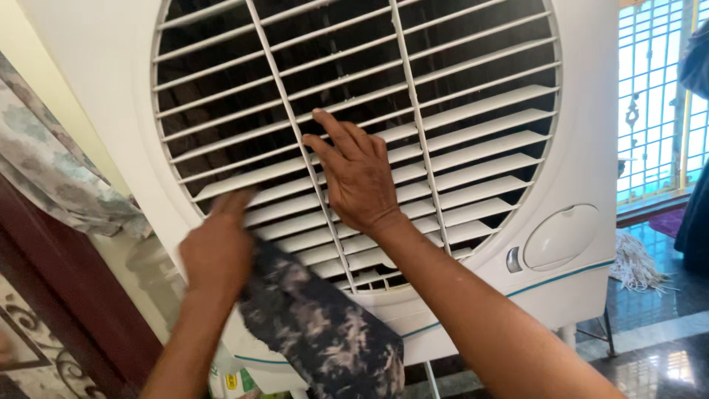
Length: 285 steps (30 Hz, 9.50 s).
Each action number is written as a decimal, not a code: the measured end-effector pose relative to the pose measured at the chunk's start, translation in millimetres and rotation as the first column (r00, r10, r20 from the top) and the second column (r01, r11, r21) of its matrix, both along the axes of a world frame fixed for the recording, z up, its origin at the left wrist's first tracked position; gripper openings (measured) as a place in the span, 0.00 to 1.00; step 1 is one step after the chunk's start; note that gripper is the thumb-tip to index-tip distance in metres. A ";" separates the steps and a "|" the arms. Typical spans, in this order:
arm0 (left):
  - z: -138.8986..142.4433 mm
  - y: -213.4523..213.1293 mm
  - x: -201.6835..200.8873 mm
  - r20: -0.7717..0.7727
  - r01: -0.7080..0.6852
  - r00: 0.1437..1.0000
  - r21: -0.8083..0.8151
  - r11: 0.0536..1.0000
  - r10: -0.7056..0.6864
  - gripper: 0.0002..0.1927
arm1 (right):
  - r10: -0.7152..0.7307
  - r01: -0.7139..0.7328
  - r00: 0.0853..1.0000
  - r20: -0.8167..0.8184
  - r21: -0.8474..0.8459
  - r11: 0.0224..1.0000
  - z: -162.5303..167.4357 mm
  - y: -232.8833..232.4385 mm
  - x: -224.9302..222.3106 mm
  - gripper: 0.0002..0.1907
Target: The person wipes the front grille and body of a Symphony Jumbo air cooler with a dark patterned cloth, holding the grille steady with one hand while wiping across the louvers, frame, and top edge of the cooler.
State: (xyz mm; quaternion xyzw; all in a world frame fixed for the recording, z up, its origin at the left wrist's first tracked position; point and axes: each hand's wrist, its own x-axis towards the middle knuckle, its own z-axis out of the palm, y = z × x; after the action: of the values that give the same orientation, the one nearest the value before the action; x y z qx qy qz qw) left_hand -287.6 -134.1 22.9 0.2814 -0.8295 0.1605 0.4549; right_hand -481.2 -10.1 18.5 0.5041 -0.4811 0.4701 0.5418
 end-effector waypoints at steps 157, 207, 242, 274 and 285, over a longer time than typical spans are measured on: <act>-14.5 30.8 -107.3 -0.127 0.225 0.968 0.060 0.973 -0.216 0.25 | -0.024 0.030 0.996 0.086 -0.063 0.998 12.1 -25.1 -40.6 0.20; 79.4 -6.8 -4.1 0.093 -0.198 0.975 -0.036 0.980 0.200 0.21 | -0.112 0.113 0.993 0.040 -0.025 0.993 12.9 -10.3 -36.2 0.25; 65.0 14.4 -100.3 -0.211 0.317 0.895 -0.320 0.893 -0.393 0.18 | -0.110 0.113 0.992 0.062 -0.046 0.993 13.4 -17.6 -19.9 0.18; 83.1 -40.9 -27.4 -0.011 -0.197 0.980 -0.109 0.974 0.197 0.15 | -0.135 0.137 0.989 0.054 -0.025 0.990 7.1 -4.2 -9.9 0.20; 96.4 -83.3 -35.5 0.115 -0.211 0.967 -0.141 0.967 0.227 0.17 | -0.094 0.095 0.995 0.028 -0.021 0.995 6.0 -2.2 -13.8 0.20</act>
State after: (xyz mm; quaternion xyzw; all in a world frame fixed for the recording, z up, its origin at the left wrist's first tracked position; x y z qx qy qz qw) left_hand -323.1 -217.4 119.4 0.3309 -0.8092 0.2804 0.3963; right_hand -495.0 -12.3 24.5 0.4681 -0.5064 0.4562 0.5625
